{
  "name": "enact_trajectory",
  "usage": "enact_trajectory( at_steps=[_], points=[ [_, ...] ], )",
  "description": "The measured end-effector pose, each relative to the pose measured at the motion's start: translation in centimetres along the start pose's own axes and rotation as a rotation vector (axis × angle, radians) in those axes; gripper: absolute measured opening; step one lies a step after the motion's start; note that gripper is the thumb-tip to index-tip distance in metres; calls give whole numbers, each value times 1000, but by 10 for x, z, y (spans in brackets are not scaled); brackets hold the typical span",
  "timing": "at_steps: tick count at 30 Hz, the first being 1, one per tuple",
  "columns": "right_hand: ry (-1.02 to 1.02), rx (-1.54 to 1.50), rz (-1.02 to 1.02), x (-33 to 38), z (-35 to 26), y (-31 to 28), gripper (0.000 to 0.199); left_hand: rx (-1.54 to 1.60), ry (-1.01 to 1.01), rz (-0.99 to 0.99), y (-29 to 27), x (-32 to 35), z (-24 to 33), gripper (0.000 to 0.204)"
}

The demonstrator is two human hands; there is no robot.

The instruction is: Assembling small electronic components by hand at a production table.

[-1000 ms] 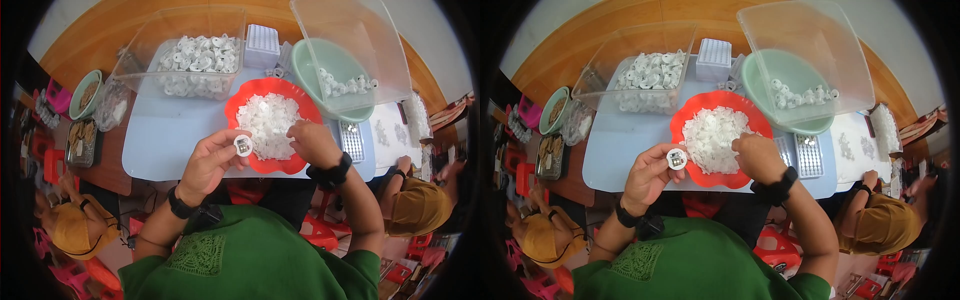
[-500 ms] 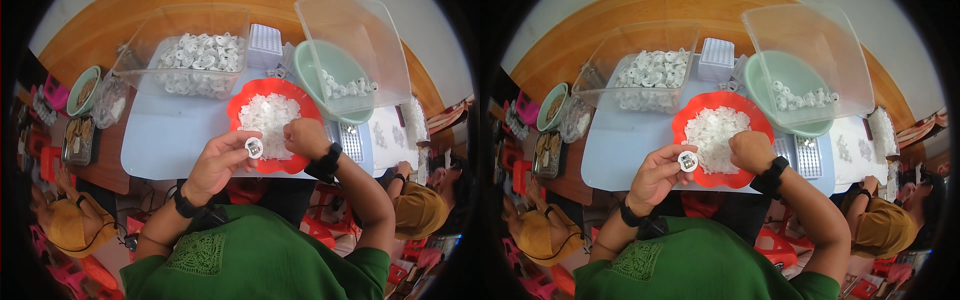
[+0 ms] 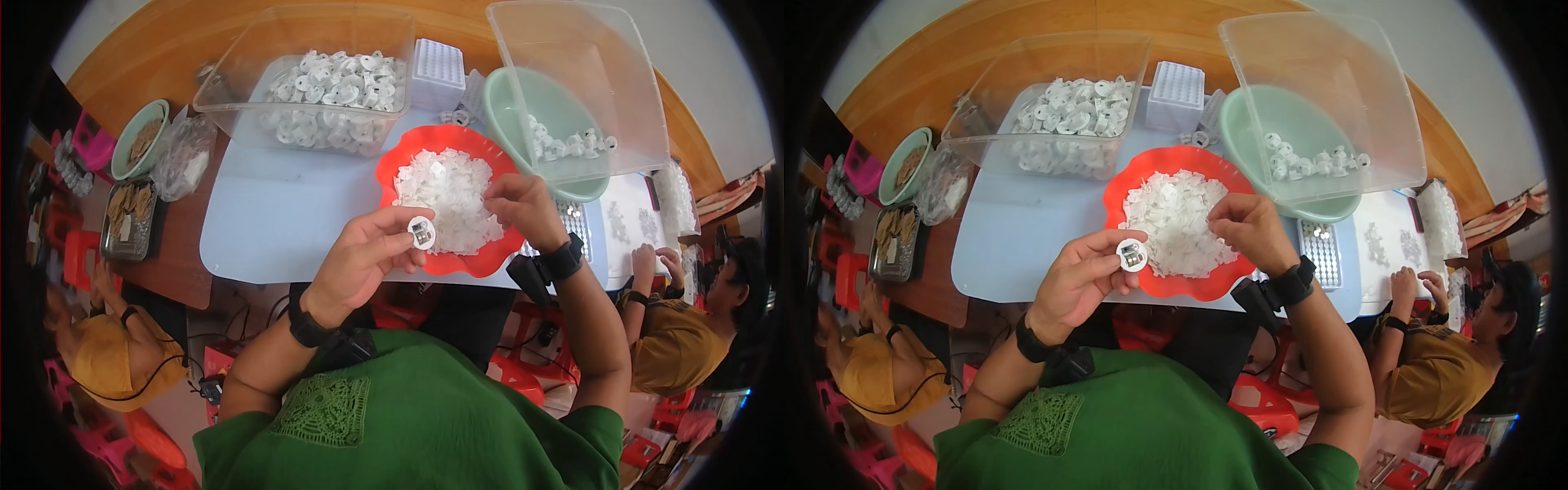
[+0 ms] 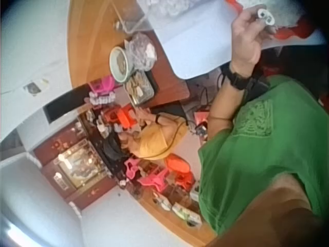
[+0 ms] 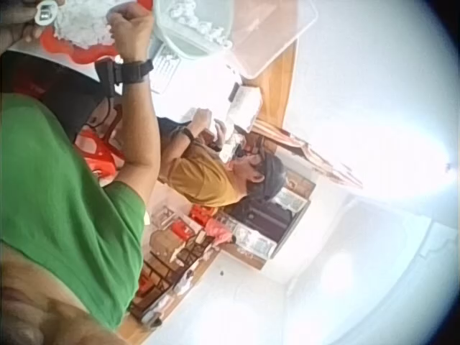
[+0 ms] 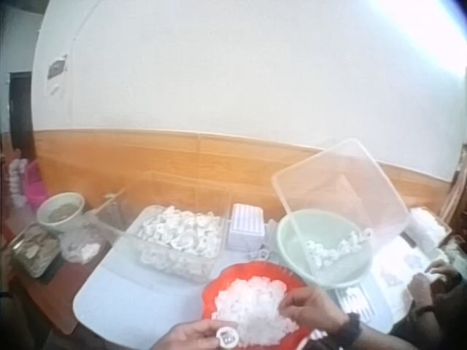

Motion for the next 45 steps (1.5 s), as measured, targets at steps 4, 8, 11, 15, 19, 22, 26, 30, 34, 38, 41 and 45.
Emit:
enact_trajectory(
  at_steps=[4, 8, 11, 15, 19, 22, 26, 30, 34, 38, 41, 45],
  points=[
    [-4, -103, -11, -3, 2, -2, 5, 1, -7, 1, -3, 0, -1, 35],
    [-80, -98, -13, -8, 9, -2, 7, -4, 1, -6, -2, -1, 0, 36],
    [-95, -153, -35, -6, 8, -2, 9, -3, 7, -3, 1, -4, -1, 36],
    [-91, -52, -39, -6, 1, -1, 7, -32, 6, -21, 10, -15, 2, 36],
    [-88, 193, -31, -2, -7, -1, 6, -46, 8, -35, 9, -18, 1, 36],
    [-83, 247, -3, 4, -17, -3, 5, -39, 1, -42, 7, -19, -2, 36],
    [-88, -39, 20, 12, -17, -6, 8, -38, -20, -45, 8, -20, -4, 37],
    [-153, -215, -2, 32, -33, 0, 16, -48, -7, -54, 9, -19, -5, 38],
    [-210, -303, 122, 52, -44, 15, 20, -41, -46, -87, 19, -18, -5, 40],
    [-451, -130, 268, 60, -39, 37, 21, -43, -21, -137, 24, -16, -9, 41],
    [-546, 63, 294, 66, -42, 48, 25, -8, -9, -151, 25, -16, -11, 42],
    [-626, 155, 262, 73, -46, 48, 29, 8, -7, -161, 22, -15, -15, 44]
  ],
)
Point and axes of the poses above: each hand's wrist, its own x-axis away from the middle knuckle, its own y-axis out of the palm, z = x × y, the point moved 2 cm from there along -x, towards the middle knuckle, and after that the axes turned 3 degrees about -y, right-handed, at the moved point
